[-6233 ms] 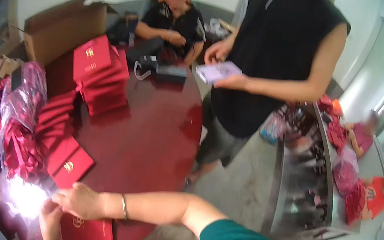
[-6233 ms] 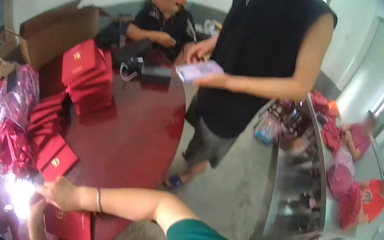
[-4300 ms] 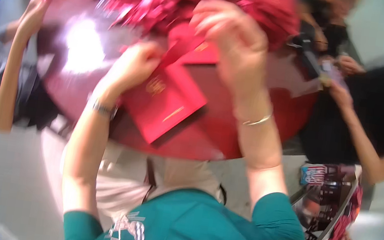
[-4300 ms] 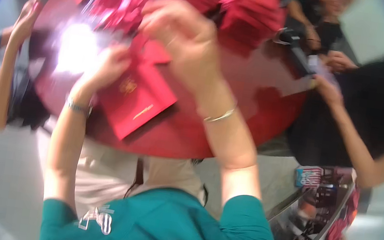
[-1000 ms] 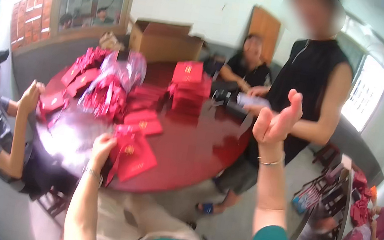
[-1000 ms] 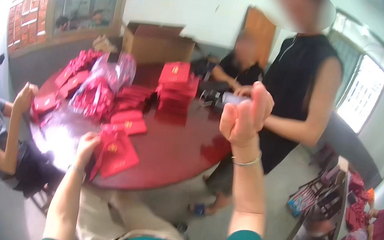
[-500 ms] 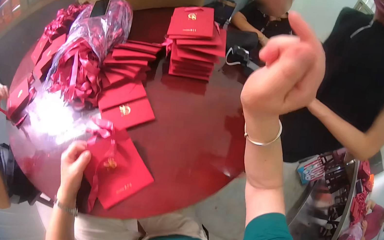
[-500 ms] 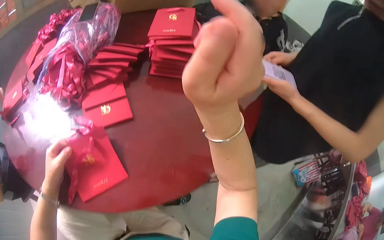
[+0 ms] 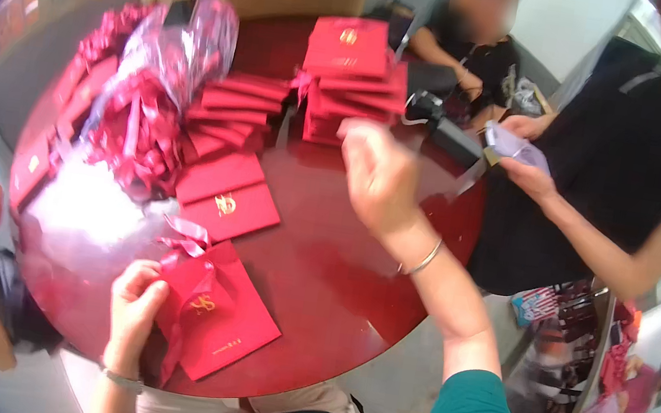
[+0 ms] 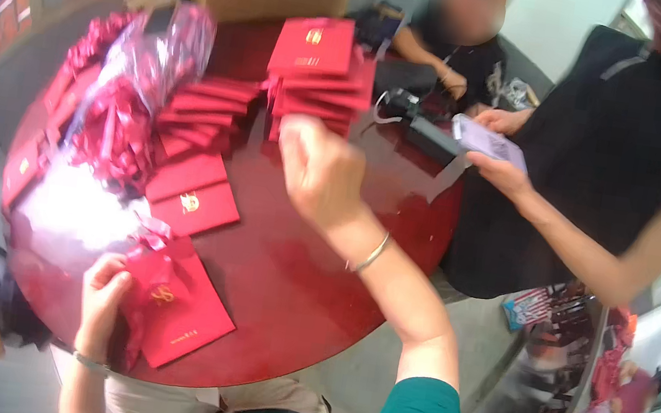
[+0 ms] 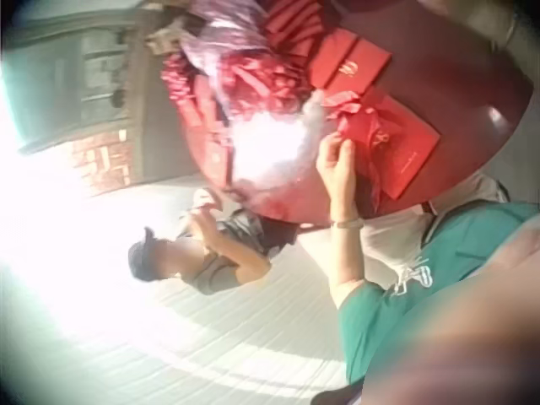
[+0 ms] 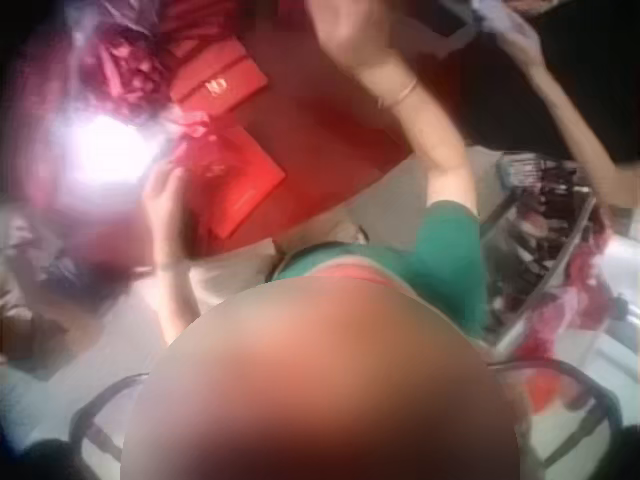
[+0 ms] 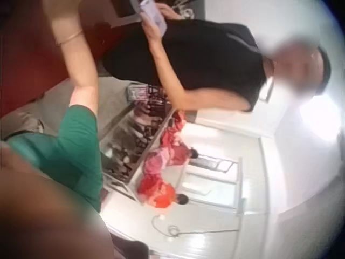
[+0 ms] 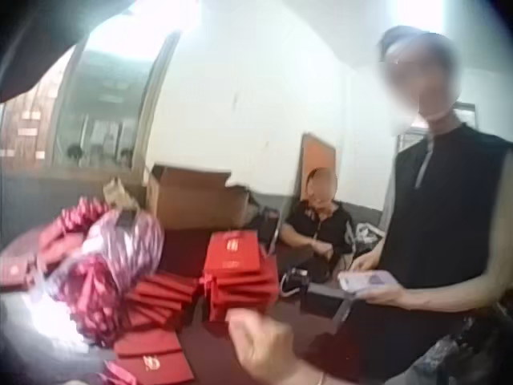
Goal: The person assembles paper gift bags by hand, threading ribbons into the pre-cut slots of folded paper bags to attach handles.
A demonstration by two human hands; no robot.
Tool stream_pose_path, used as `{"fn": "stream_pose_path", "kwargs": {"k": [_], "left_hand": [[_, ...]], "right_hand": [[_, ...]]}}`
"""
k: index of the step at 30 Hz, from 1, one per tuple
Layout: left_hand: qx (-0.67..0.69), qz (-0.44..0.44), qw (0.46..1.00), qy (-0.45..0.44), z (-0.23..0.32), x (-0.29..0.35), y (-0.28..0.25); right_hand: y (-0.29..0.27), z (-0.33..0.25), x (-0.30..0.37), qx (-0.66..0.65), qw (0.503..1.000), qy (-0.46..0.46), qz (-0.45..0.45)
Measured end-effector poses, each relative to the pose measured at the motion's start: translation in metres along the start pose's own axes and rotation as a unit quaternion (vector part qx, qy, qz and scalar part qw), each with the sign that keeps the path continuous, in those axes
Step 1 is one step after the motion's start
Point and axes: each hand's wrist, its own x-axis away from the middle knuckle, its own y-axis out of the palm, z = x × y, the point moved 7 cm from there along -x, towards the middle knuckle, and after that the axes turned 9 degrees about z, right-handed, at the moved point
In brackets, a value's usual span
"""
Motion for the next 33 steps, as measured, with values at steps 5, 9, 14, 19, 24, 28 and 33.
{"fn": "stream_pose_path", "kwargs": {"k": [5, 9, 14, 19, 24, 28, 33], "left_hand": [[0.064, -0.026, 0.998, -0.003, -0.024, 0.005, -0.005], [0.125, -0.035, 0.991, -0.026, -0.042, -0.004, -0.011], [0.076, -0.033, 0.996, 0.027, -0.02, 0.001, -0.008], [0.06, -0.039, 0.996, 0.055, -0.025, -0.009, -0.008], [0.096, -0.016, 0.992, 0.079, -0.024, -0.006, -0.016], [0.144, -0.026, 0.988, 0.05, -0.031, -0.013, -0.013], [0.103, -0.014, 0.992, 0.066, -0.03, -0.01, -0.012]], "right_hand": [[0.0, -0.019, 0.111, -0.177, 0.96, 0.162, -0.145], [-0.021, -0.025, 0.173, -0.191, 0.918, 0.32, -0.139], [-0.036, -0.027, 0.19, -0.198, 0.924, 0.323, -0.056], [-0.027, -0.022, 0.193, -0.206, 0.93, 0.3, -0.045], [-0.03, -0.036, 0.201, -0.21, 0.926, 0.309, -0.058], [-0.032, -0.032, 0.193, -0.208, 0.929, 0.3, -0.056], [-0.033, -0.03, 0.194, -0.214, 0.933, 0.286, -0.044]]}}
